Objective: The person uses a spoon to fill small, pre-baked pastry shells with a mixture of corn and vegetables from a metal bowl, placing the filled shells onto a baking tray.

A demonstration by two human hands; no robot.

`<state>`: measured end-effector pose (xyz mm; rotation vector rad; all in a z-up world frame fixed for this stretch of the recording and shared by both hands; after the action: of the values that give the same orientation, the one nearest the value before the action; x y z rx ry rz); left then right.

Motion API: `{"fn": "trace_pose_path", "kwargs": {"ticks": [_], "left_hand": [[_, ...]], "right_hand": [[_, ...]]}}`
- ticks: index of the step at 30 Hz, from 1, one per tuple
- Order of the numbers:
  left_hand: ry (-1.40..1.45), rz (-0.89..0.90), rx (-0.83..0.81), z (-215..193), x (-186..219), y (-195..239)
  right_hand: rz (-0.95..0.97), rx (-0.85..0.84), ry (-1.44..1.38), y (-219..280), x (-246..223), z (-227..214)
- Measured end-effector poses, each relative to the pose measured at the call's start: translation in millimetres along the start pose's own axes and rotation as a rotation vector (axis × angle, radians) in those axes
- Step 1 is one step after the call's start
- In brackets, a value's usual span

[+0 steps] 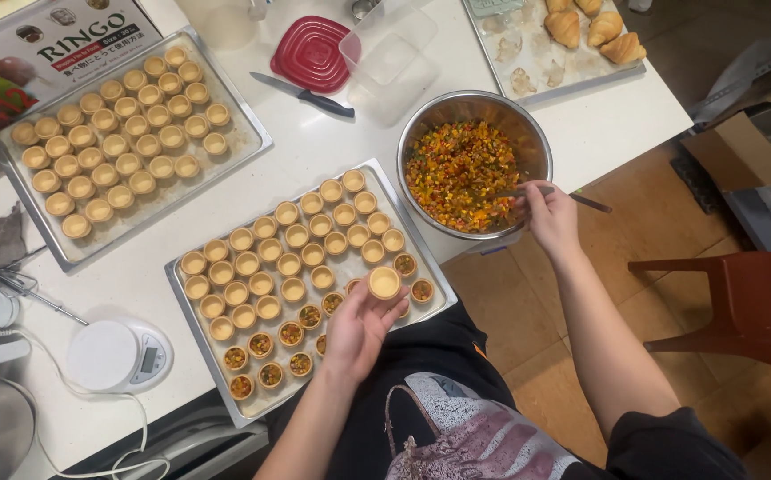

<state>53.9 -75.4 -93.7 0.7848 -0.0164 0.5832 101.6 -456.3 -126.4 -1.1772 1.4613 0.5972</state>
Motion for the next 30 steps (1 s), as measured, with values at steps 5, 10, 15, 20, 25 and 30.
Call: {"fn": "trace_pose_path", "kwargs": {"ticks": [5,10,15,20,25,30], "left_hand": [[-0.031,0.026,-0.063,-4,-2,0],[0.075,0.004,-0.112,-14,-8,-3],[0.078,0.010,-0.200,-7,-5,0],[0.107,0.044,-0.207,5,13,-10],[0.147,0.062,-0.225,21,25,-31],[0.164,0.052,-0.249,35,26,-42]], "right_hand": [[0.114,0.094,-0.120,-2,9,5],[0.185,0.173,-0.188,-1,19,-3],[0.134,0.230,-0.255,-4,-2,-9],[0.057,0.233,-0.315,-7,-57,-5],[0.052,0.159,-0.493,0,-112,17],[-0.006,0.009,-0.489,19,-157,45]]}}
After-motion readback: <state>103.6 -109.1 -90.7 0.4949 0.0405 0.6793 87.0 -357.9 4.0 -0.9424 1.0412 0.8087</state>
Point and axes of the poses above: each hand's wrist, its own y-axis away from the middle knuckle, its own z-axis out of the palm, x = y × z, the point moved 6 cm from there along -y, towards the middle knuckle, and after that the axes turned 15 degrees about -z, right-handed, at the moved point
